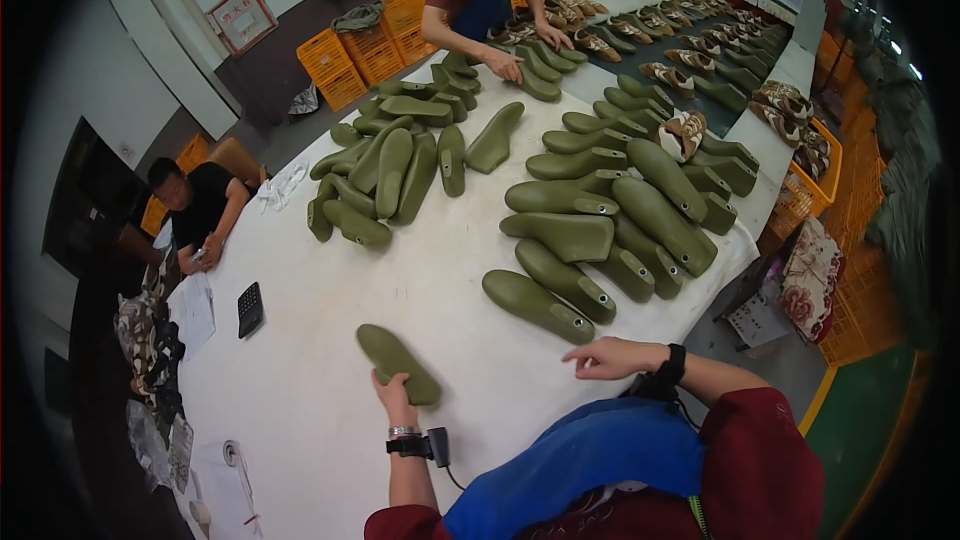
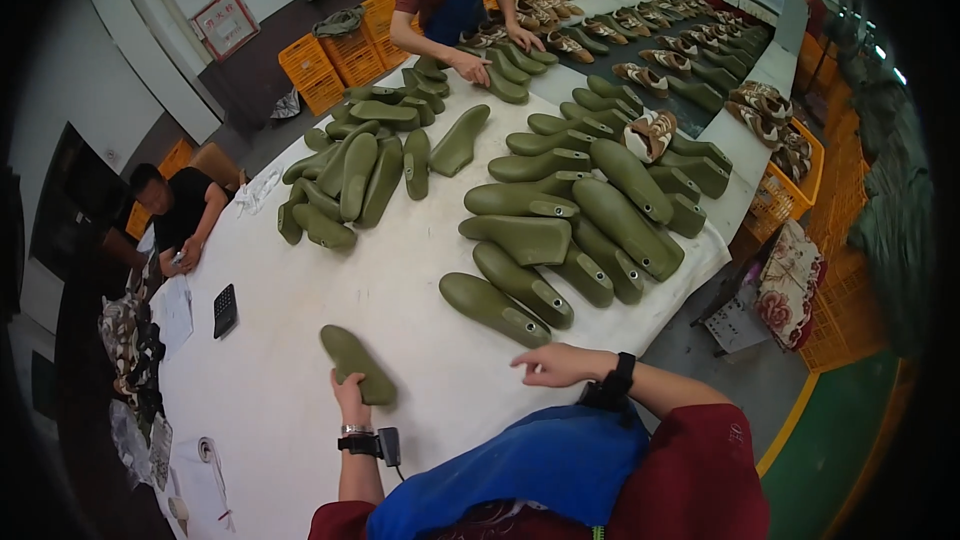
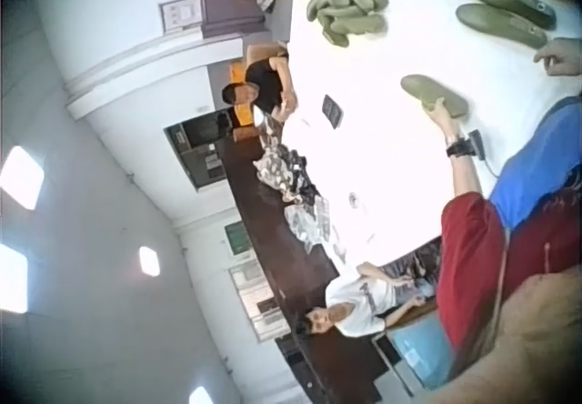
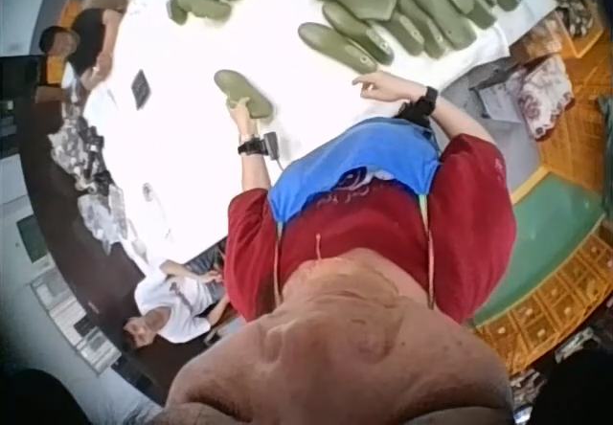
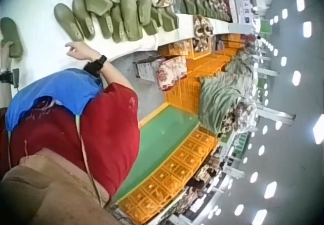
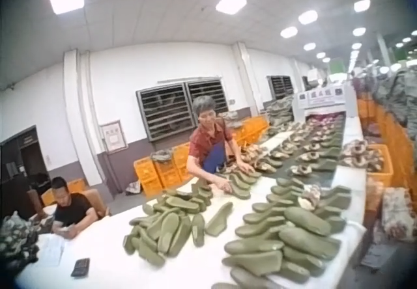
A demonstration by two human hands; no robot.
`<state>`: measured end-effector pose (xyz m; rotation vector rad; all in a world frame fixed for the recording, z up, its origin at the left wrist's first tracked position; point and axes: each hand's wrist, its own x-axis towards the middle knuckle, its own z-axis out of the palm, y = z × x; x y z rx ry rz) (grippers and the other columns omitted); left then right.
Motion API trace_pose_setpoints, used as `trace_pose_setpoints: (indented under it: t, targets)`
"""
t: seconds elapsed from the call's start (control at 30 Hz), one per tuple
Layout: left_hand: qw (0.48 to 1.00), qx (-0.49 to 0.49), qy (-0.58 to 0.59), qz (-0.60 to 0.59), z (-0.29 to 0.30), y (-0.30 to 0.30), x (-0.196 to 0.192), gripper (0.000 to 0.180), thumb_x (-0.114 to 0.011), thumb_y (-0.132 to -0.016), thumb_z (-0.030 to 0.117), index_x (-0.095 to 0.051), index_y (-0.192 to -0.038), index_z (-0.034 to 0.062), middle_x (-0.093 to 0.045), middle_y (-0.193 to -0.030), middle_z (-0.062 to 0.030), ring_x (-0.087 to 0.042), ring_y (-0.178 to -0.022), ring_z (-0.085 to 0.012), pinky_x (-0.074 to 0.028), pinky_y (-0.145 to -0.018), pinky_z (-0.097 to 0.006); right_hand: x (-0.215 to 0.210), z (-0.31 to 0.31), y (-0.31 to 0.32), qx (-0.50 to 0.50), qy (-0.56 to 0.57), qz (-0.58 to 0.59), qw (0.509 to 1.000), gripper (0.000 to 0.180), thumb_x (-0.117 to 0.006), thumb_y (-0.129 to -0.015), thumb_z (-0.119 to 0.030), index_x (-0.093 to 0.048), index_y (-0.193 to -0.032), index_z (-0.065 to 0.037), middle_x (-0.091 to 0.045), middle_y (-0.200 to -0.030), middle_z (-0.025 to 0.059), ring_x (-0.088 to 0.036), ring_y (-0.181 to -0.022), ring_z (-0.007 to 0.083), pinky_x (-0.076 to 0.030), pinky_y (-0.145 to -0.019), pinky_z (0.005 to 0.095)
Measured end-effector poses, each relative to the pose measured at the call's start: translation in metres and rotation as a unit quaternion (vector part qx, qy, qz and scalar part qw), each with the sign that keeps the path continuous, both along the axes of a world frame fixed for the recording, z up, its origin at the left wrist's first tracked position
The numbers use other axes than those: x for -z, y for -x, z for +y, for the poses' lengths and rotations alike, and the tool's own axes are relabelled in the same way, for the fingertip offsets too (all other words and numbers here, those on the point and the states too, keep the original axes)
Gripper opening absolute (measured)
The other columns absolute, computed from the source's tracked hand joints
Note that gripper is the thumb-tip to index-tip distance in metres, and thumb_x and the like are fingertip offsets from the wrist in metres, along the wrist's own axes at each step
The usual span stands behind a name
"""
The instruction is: Organizing green shoe lasts and inspecting finished shoes on a conveyor belt.
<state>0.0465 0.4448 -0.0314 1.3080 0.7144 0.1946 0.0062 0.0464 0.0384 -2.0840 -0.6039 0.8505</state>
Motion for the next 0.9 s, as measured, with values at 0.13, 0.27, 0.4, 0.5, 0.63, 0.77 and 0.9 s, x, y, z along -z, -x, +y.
trace_pose_setpoints:
  t: [0.13,0.27,0.4,0.5,0.63,0.77,0.9]
  targets:
    - [0.95,0.194,0.241,-0.036,-0.099,0.034,-0.048,0.047,-0.047,-0.071,-0.005,-0.044,-0.118,-0.0009,-0.054,-0.109,-0.0153,-0.058,-0.097,-0.0277,-0.051,-0.083,-0.039,0.004,0.022,-0.013,0.222,-0.209,0.237,0.922,0.074,-0.057,-0.085,-0.043,-0.023,-0.14,-0.008,-0.051,-0.122,0.013,-0.05,-0.11,0.0194,-0.043,-0.087,0.0366]
    - [0.879,0.456,-0.008,-0.14,-0.215,0.045,-0.124,0.078,-0.058,-0.079,0.006,-0.012,-0.142,0.003,-0.034,-0.137,-0.0161,-0.037,-0.125,-0.0214,-0.034,-0.1,-0.031,-0.014,0.014,-0.024,0.271,-0.473,0.362,0.756,0.056,-0.051,-0.09,-0.039,-0.036,-0.131,-0.004,-0.047,-0.128,0.0093,-0.049,-0.114,0.0204,-0.04,-0.096,0.0418]
    - [0.806,0.565,-0.074,-0.163,-0.219,-0.011,-0.161,0.074,-0.065,-0.081,0.019,-0.024,-0.14,0.004,-0.037,-0.138,-0.0122,-0.036,-0.126,-0.022,-0.029,-0.103,-0.033,-0.029,-0.066,-0.026,0.268,-0.609,0.374,0.645,0.058,-0.048,-0.089,-0.045,-0.041,-0.128,-0.003,-0.052,-0.12,0.0157,-0.054,-0.107,0.0287,-0.041,-0.096,0.0433]
    - [0.789,0.426,-0.395,-0.203,-0.181,-0.125,-0.134,0.072,-0.068,-0.077,0.019,-0.031,-0.136,0.0015,-0.039,-0.137,-0.0173,-0.039,-0.125,-0.0256,-0.033,-0.101,-0.035,-0.038,-0.122,-0.016,0.333,-0.617,0.341,0.626,0.07,-0.043,-0.086,-0.059,-0.041,-0.128,-0.003,-0.052,-0.119,0.0186,-0.054,-0.106,0.0316,-0.041,-0.096,0.0466]
    - [0.733,0.235,-0.627,-0.118,-0.075,-0.284,-0.077,0.071,-0.067,-0.068,0.011,-0.036,-0.131,0.0055,-0.048,-0.123,-0.0183,-0.045,-0.113,-0.0352,-0.039,-0.094,-0.042,-0.039,-0.158,0.017,0.436,-0.637,0.288,0.566,0.078,-0.035,-0.082,-0.07,-0.048,-0.12,-0.003,-0.056,-0.112,0.0187,-0.058,-0.094,0.0302,-0.046,-0.085,0.0443]
    - [0.669,0.158,-0.724,0.055,-0.063,-0.374,-0.041,0.08,-0.066,-0.064,0.008,-0.03,-0.135,0.0191,-0.037,-0.128,-0.0154,-0.039,-0.117,-0.0347,-0.041,-0.089,-0.047,-0.041,-0.17,0.077,0.662,-0.534,0.184,0.494,0.078,-0.034,-0.077,-0.076,-0.053,-0.096,-0.003,-0.057,-0.089,0.0112,-0.057,-0.075,0.0261,-0.051,-0.071,0.0415]
    - [0.784,0.186,-0.584,0.104,-0.037,-0.414,-0.004,0.092,-0.068,-0.063,0.023,-0.018,-0.14,0.0176,-0.042,-0.123,-0.0257,-0.05,-0.105,-0.0408,-0.044,-0.087,-0.045,-0.05,-0.152,0.097,0.715,-0.542,0.154,0.414,0.078,-0.035,-0.077,-0.075,-0.053,-0.094,-0.002,-0.055,-0.084,0.0093,-0.058,-0.076,0.0236,-0.052,-0.07,0.0385]
